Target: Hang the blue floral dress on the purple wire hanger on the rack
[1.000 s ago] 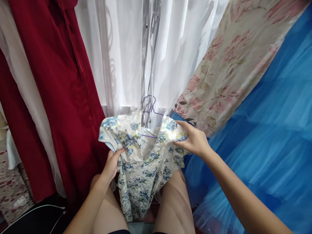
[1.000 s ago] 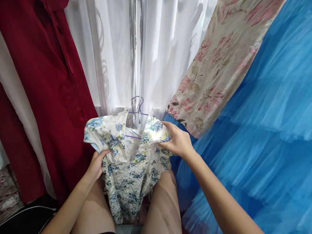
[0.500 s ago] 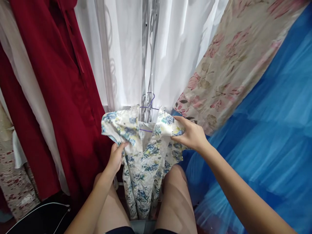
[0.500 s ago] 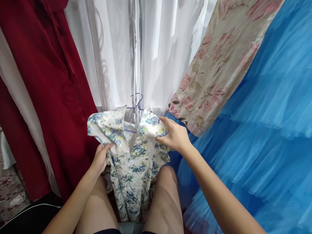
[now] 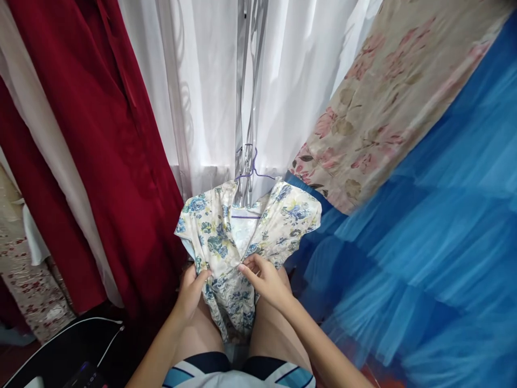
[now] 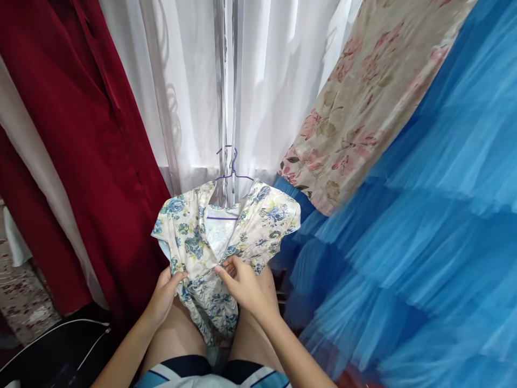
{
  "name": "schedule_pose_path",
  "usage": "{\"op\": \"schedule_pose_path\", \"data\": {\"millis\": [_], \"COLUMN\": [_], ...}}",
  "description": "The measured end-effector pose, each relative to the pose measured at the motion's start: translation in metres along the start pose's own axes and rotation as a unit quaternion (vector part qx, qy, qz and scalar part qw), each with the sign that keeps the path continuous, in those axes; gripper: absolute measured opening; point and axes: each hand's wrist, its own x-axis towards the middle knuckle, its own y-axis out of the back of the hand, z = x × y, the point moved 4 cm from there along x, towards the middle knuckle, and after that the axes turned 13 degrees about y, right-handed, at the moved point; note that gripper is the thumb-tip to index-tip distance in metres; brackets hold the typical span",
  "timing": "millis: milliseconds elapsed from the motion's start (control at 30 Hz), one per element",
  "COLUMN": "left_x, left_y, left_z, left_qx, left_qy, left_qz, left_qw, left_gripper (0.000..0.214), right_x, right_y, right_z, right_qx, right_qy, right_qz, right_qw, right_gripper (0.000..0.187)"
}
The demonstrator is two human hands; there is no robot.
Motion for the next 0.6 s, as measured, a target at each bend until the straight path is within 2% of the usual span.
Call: {"op": "schedule_pose_path", "data": {"millis": [100,233,267,333,400,433,500,567,600], "left_x": [-0.004,-0.002,-0.003,-0.010,-0.025,-0.033,-0.045,-0.053,-0.056], "left_y": [-0.003,0.000,0.002,0.005,-0.002,-0.012,-0.040,-0.065,-0.074], "left_z": [0.003,0.006,0.008,0.014,0.019,0.018,0.007,-0.010,-0.018], "left_qx": [0.044,0.082,0.086,0.109,0.169,0.213,0.293,0.330,0.338], "left_qy": [-0.030,-0.073,-0.098,-0.186,-0.299,-0.341,-0.357,-0.301,-0.268], "left_qz": [-0.019,-0.018,0.002,0.084,0.150,0.137,0.032,-0.076,-0.101], "left_qw": [0.998,0.994,0.991,0.973,0.927,0.905,0.886,0.892,0.897], "left_gripper": [0.032,0.039,0.042,0.052,0.054,0.049,0.037,0.022,0.014], "right_x": [0.005,0.002,-0.004,-0.019,-0.036,-0.043,-0.051,-0.054,-0.055], "right_y": [-0.024,-0.024,-0.023,-0.020,-0.017,-0.015,-0.011,-0.008,-0.008], "right_z": [0.011,0.019,0.021,0.024,0.023,0.021,0.012,0.002,-0.003], "right_qx": [0.012,0.064,0.093,0.163,0.221,0.239,0.255,0.259,0.262], "right_qy": [-0.019,-0.039,-0.054,-0.087,-0.110,-0.115,-0.113,-0.109,-0.110], "right_qz": [0.019,0.030,0.025,0.002,-0.018,-0.026,-0.039,-0.044,-0.043], "right_qw": [1.000,0.997,0.994,0.983,0.969,0.964,0.960,0.959,0.958], "right_gripper": [0.031,0.033,0.033,0.032,0.035,0.037,0.038,0.037,0.037]}}
